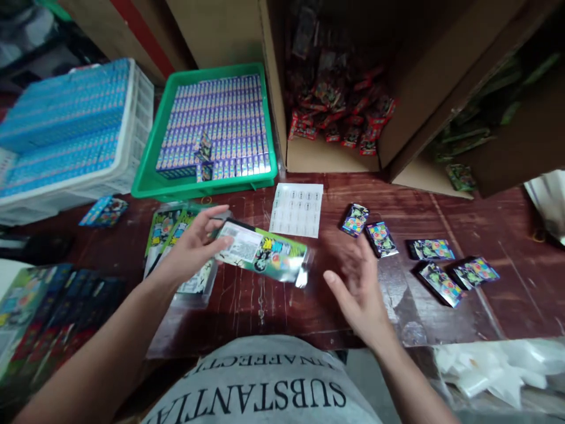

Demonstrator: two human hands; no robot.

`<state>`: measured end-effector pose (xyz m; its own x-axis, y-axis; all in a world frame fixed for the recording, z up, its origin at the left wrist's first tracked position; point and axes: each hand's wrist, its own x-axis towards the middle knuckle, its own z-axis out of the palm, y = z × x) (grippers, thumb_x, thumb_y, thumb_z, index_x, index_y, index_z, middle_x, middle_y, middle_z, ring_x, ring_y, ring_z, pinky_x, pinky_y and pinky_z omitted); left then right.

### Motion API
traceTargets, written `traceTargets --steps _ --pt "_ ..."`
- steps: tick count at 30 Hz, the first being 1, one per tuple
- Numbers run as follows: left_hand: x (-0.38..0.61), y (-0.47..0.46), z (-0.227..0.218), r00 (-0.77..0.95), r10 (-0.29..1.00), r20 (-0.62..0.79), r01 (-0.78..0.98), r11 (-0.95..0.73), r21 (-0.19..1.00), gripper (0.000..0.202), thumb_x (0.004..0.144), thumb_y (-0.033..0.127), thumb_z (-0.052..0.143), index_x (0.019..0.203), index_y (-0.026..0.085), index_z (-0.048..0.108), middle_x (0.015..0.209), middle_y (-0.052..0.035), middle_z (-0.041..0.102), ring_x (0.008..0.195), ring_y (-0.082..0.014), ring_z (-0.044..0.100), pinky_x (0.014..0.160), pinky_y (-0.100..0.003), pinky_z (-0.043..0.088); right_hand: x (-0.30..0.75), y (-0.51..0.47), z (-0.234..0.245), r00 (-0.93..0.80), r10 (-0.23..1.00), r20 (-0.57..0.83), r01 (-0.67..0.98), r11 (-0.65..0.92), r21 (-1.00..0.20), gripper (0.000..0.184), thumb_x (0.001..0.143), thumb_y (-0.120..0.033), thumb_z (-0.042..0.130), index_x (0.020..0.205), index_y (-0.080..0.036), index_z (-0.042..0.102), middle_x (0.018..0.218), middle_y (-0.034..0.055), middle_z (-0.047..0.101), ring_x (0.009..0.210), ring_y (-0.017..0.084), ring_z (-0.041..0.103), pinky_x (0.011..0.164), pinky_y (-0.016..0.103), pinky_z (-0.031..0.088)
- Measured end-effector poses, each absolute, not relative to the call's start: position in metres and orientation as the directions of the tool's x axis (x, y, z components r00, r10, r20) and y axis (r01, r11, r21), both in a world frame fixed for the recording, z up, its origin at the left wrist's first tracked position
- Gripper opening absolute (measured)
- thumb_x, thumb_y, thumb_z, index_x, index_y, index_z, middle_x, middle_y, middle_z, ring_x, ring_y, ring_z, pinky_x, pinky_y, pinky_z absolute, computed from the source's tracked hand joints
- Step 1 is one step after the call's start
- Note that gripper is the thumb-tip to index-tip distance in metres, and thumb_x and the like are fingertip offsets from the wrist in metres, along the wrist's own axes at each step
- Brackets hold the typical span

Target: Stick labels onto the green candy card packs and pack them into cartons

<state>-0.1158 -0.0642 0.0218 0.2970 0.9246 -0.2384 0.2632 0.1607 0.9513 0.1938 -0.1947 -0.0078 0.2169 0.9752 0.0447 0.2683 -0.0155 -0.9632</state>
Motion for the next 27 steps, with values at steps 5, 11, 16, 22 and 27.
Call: traceTargets --steps 5,11,16,22,27 --pt "-0.104 -0.119 0.003 0.227 0.948 -0.225 0.202 0.180 0.963 0.054 0.090 0.032 0.070 0.140 0.029 0.050 0.123 -0.0079 0.065 0.102 -0.0201 0.066 0.084 -0.035 0.059 0.163 -0.183 -0.028 0.371 0.928 0.036 0.079 0.007 -0.997 0.072 0.094 -0.033 0.065 0.153 -0.039 0.025 0.135 0.0105 0.055 0.113 0.024 0.066 0.097 0.047 0.060" --pt "-0.067 -0.138 -0.003 0.415 0.891 -0.186 0.165 0.128 0.978 0.031 0.088 0.031 0.073 0.113 0.024 0.057 0.106 -0.0050 0.064 0.093 -0.0187 0.066 0.082 -0.037 0.058 0.171 -0.154 -0.011 0.111 0.991 0.072 0.032 0.068 -0.997 0.069 0.095 -0.029 0.063 0.153 -0.039 0.026 0.113 0.0040 0.068 0.107 0.022 0.067 0.093 0.043 0.060" --pt "-0.051 -0.124 -0.002 0.506 0.853 -0.126 0.046 0.119 0.992 0.066 0.091 0.025 0.066 0.147 0.030 0.032 0.129 -0.0122 0.059 0.108 -0.0234 0.067 0.091 -0.043 0.059 0.174 -0.146 -0.004 0.103 0.991 0.087 0.037 0.084 -0.996 0.083 0.091 -0.032 0.069 0.156 -0.044 0.018 0.127 0.0050 0.058 0.095 0.020 0.067 0.087 0.043 0.062" --pt "-0.052 -0.131 -0.008 0.523 0.845 -0.114 0.010 0.128 0.992 0.069 0.092 0.021 0.064 0.149 0.031 0.027 0.136 -0.0145 0.055 0.114 -0.0245 0.066 0.095 -0.046 0.059 0.157 -0.156 -0.019 0.279 0.943 0.182 0.148 0.146 -0.978 0.072 0.091 -0.027 0.067 0.149 -0.044 0.029 0.111 0.0025 0.056 0.095 0.021 0.065 0.087 0.043 0.062" --pt "-0.060 -0.126 -0.007 0.518 0.841 -0.156 0.081 0.133 0.988 0.050 0.090 0.021 0.066 0.133 0.028 0.041 0.122 -0.0087 0.062 0.102 -0.0197 0.069 0.085 -0.036 0.061 0.156 -0.160 -0.026 0.116 0.992 0.045 0.090 0.035 -0.995 0.076 0.096 -0.026 0.061 0.159 -0.039 0.021 0.108 0.0029 0.069 0.104 0.022 0.068 0.092 0.045 0.059"
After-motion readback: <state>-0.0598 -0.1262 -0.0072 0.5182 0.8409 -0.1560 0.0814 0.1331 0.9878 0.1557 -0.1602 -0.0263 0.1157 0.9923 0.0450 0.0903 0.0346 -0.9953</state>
